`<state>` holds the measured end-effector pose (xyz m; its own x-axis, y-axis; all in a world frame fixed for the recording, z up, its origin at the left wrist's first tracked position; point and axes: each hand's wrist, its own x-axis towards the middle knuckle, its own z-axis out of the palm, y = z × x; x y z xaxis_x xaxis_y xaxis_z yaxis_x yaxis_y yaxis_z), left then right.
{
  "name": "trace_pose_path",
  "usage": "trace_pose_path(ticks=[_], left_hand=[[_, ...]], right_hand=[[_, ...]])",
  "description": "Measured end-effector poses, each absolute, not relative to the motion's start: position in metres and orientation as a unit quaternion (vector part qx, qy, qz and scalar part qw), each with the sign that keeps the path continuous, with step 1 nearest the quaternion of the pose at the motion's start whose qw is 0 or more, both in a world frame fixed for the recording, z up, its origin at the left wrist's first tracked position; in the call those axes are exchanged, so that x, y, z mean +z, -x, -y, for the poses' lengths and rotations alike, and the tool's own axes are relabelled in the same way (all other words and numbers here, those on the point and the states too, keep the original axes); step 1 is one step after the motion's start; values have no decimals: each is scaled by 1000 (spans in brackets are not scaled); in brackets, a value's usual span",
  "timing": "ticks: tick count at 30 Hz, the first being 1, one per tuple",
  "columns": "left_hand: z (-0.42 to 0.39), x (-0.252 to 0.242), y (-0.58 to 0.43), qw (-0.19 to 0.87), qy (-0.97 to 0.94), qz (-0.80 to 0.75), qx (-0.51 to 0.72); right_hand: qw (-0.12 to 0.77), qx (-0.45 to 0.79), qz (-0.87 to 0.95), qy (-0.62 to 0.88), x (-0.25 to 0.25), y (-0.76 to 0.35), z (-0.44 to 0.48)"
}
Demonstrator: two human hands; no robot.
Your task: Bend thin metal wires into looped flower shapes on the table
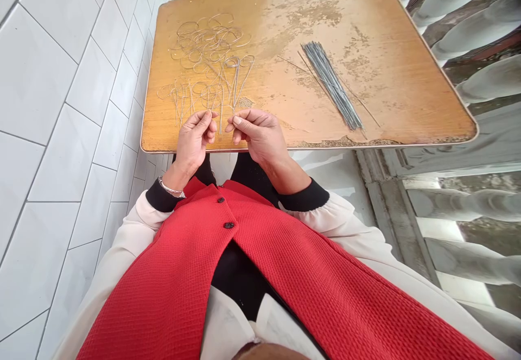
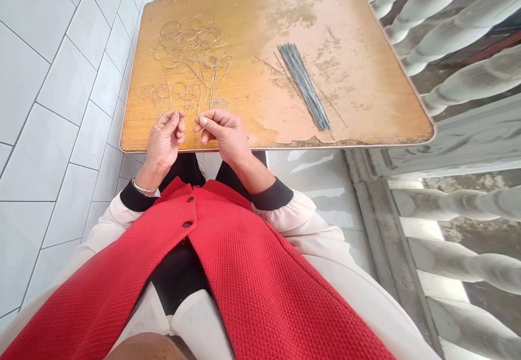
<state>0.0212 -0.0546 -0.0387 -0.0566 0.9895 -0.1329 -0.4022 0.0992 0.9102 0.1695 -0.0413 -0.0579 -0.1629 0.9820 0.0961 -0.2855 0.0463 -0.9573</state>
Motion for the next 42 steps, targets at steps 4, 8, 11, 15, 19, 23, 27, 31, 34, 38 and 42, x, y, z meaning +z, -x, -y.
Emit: trace_pose_path(ticks=[4,8,11,15,19,23,27,31,34,38,42], left_hand=[[56,-40,-23,595,-326,-438,590],[57,-41,-22,590,-325,-442,593],[57,-42,-21,590,-332,-438,592],[57,-45,-20,602,-341,-419,588],[58,-46,-20,606,-345,-409,588],[57,-45,-19,598,-354,-429,577],[57,-45,-19,601,-356,-434,569],[58,-44,-19,601,-357,-427,573],[59,-46,-19,603,-352,-425,576],[58,-48,-17,607,-344,-431,572],[56,-46,-18,602,-344,-423,583]], right_hand=[[536,595,483,353,-58,-170,45],[532,607,476,349,-58,-170,46],[538,605,474,347,-60,-169,45],[550,591,463,365,-60,-167,45],[541,592,465,375,-60,-166,46],[539,598,474,357,-60,-166,46],[534,596,487,350,-61,-166,46],[544,596,482,341,-61,-166,45],[546,598,467,355,-61,-166,44],[536,604,460,368,-60,-168,44],[524,623,464,348,-60,-171,45]])
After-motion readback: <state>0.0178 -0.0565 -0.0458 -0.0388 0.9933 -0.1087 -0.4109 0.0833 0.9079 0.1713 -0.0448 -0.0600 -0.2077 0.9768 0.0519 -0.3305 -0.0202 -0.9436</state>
